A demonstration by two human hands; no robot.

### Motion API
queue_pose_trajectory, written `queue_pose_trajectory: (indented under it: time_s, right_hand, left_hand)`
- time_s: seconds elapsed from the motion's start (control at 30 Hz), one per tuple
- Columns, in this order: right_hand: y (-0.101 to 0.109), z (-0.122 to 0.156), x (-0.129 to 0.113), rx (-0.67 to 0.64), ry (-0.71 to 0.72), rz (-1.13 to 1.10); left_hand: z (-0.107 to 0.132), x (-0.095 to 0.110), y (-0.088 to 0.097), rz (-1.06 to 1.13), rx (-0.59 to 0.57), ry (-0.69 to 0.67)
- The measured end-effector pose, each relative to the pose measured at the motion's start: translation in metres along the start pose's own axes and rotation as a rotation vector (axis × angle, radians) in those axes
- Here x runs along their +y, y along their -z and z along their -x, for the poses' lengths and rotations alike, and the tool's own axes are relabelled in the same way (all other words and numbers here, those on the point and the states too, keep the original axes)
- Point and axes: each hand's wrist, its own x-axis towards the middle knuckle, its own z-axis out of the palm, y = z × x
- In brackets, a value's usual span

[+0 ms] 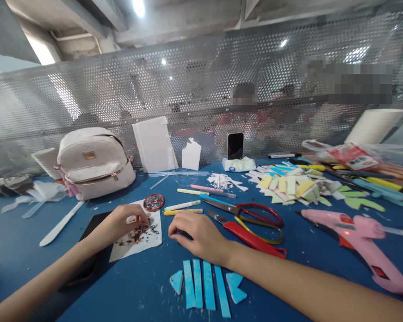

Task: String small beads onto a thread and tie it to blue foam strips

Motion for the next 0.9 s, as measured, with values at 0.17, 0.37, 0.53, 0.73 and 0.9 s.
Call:
queue_pose_trajectory:
  time_s: [0.17,0.37,0.53,0.73,0.9]
  right_hand:
    - [0.000,0.000,-0.001,-0.005,-0.008,-0.001]
    - [0.001,-0.001,-0.002,-0.007,-0.001,0.009]
    - [0.000,0.000,0.000,-0.008,0.001,0.013]
    - [0.000,0.000,0.000,-0.002,0.008,-0.005]
    - [0.000,0.000,-0.001,0.000,-0.004,-0.019]
  left_hand:
    - [-0.001,-0.003,0.001,0.007,0.004,0.010]
    - [-0.001,-0.004,0.004,0.049,-0.026,-0.014]
    - [0.002,-0.008,0.006,0.096,-0.116,-0.040]
    - [0.001,-0.014,0.003,0.090,-0.127,-0.028]
    - [0.002,-0.009,0.003,0.047,-0.107,-0.036]
